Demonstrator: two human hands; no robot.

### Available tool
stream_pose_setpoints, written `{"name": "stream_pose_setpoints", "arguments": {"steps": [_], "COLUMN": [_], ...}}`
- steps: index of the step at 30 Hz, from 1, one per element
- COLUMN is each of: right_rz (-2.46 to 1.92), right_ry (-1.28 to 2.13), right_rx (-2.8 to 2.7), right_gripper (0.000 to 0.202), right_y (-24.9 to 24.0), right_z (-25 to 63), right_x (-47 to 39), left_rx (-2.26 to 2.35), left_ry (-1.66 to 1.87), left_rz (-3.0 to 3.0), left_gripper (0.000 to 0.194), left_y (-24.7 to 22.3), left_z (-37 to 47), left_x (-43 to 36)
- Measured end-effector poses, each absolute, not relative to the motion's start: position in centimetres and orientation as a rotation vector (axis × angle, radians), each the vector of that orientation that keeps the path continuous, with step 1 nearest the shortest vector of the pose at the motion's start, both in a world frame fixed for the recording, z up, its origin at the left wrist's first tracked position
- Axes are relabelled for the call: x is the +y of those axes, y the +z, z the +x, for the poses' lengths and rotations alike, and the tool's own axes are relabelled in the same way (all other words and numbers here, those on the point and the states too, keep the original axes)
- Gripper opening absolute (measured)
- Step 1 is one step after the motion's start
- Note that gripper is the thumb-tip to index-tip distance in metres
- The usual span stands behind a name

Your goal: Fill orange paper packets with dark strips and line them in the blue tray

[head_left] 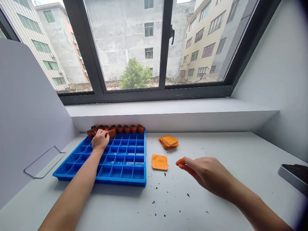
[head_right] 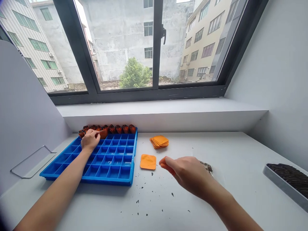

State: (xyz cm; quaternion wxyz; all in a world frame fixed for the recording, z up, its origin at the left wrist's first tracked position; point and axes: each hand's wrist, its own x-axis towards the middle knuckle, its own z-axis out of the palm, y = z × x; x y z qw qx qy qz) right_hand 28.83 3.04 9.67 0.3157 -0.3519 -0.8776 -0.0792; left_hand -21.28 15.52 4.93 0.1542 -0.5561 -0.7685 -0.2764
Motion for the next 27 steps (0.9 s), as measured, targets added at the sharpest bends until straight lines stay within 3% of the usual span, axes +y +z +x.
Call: {"name": "stream_pose_setpoints", "arguments": {"steps": [5, 10, 15, 19, 24, 27], "right_rz": [-0.856, -0.764, -0.774, -0.798, -0.831, -0.835], "right_ry": [-0.241, -0.024, 0.126, 0.166, 0.196, 0.209], "right_rx": [-2.328, -2.247, -2.183, -2.151, -2.112, -2.135], "right_gripper": [0.029, 0.037, 0.038, 0.039, 0.039, 0.039], "right_y": [5.4, 2.7, 1.4, 1.1, 1.4, 1.7], "right_z": [28.4, 27.5, 27.3, 27.8, 28.3, 28.3], "right_x": [3.0, 3.3, 3.2, 3.2, 3.0, 2.8], "left_rx": [-2.181, -2.004, -1.384, -1.052, -1.069, -1.195], "left_ry": [-0.927, -1.110, -1.418, -0.805, -0.253, -0.042], "left_rz": [-1.533, -1.479, -1.748, -2.556, -2.849, -2.866], "left_gripper": [0.025, 0.025, 0.012, 0.005, 0.056, 0.074], "left_y": [5.4, 9.0, 11.5, 10.9, 8.3, 6.8], "left_z": [-20.8, -18.8, -10.9, -3.8, 0.4, 1.5], "left_x": [14.9, 12.8, 6.9, 3.8, 6.1, 7.7]}}
